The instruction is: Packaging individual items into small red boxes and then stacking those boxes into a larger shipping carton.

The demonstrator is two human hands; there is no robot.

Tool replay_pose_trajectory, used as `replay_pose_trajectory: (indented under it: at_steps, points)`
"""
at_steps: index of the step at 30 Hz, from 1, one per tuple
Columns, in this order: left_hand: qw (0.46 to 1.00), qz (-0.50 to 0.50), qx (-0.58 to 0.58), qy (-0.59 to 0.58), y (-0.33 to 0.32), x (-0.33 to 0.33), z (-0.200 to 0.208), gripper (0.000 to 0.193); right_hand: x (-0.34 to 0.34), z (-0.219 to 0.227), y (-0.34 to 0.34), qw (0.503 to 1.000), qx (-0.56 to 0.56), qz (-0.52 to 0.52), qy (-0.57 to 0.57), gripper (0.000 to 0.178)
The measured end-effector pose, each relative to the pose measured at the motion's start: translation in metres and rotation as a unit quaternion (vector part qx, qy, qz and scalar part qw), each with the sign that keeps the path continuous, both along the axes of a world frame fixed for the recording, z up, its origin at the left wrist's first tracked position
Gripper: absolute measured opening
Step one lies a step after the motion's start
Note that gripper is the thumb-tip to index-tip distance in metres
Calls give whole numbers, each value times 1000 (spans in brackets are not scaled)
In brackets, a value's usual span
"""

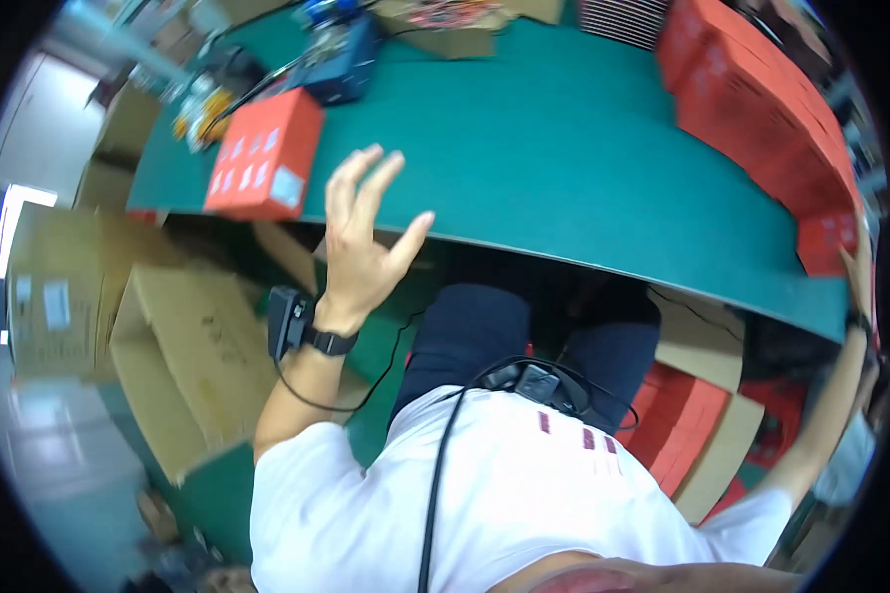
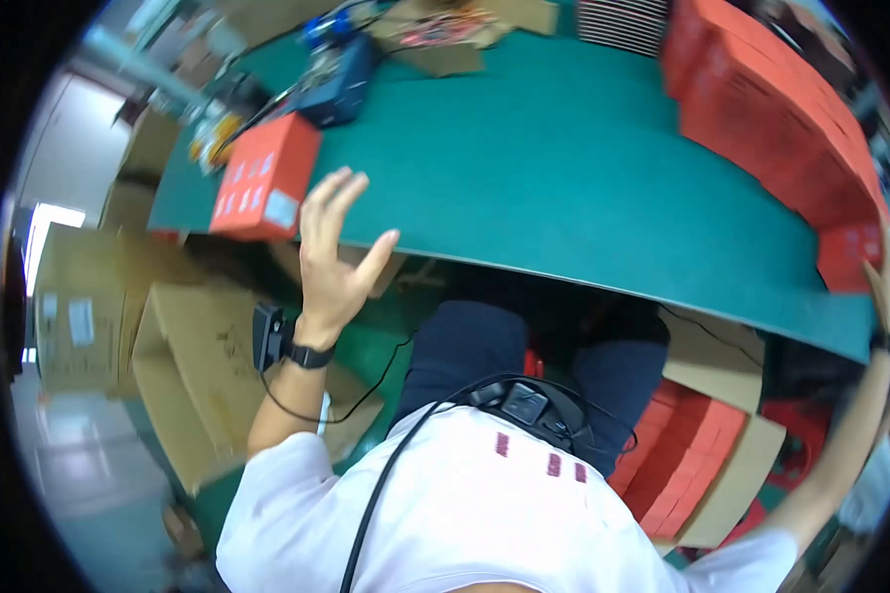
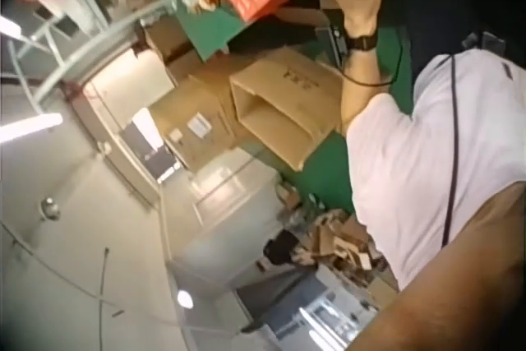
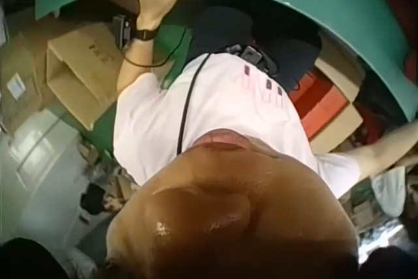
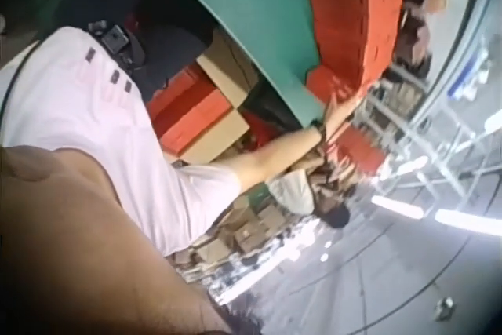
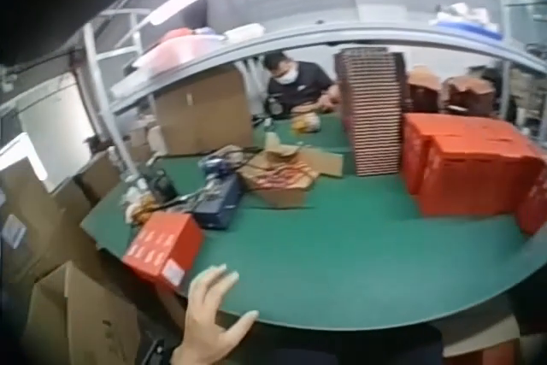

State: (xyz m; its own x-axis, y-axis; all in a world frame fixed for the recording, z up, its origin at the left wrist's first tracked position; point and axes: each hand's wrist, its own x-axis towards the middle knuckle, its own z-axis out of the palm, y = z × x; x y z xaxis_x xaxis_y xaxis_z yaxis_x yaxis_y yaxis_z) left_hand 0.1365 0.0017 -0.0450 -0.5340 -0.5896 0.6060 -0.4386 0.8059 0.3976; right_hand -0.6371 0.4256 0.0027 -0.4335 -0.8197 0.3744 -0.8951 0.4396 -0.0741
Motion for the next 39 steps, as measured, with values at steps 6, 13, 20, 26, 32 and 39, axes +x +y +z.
replay_pose_trajectory:
  at_steps: [6, 13, 20, 26, 32, 39]
  points:
    - [888, 430, -75, -145, -51, 135, 17, 102, 98, -39, -114, 970, -68, -31, -231, 73]
    - [894, 366, -98, -241, -69, 123, -33, 98, 272, 30, -123, 994, -103, -12, -41, 72]
    - [986, 63, -90, -128, -44, 112, -28, 75, 446, 17, -234, 969, -78, 232, -38, 81]
    - [972, -61, -86, -212, -91, 88, 17, 116, 535, -9, -264, 930, -64, 284, -224, 92]
    - [958, -148, -12, -244, -102, 38, 22, 83, 566, -34, -264, 882, -69, 290, -364, 94]
    - [902, -337, 247, -112, -47, -38, 54, 89, 559, -22, -264, 882, -93, 250, -387, 103]
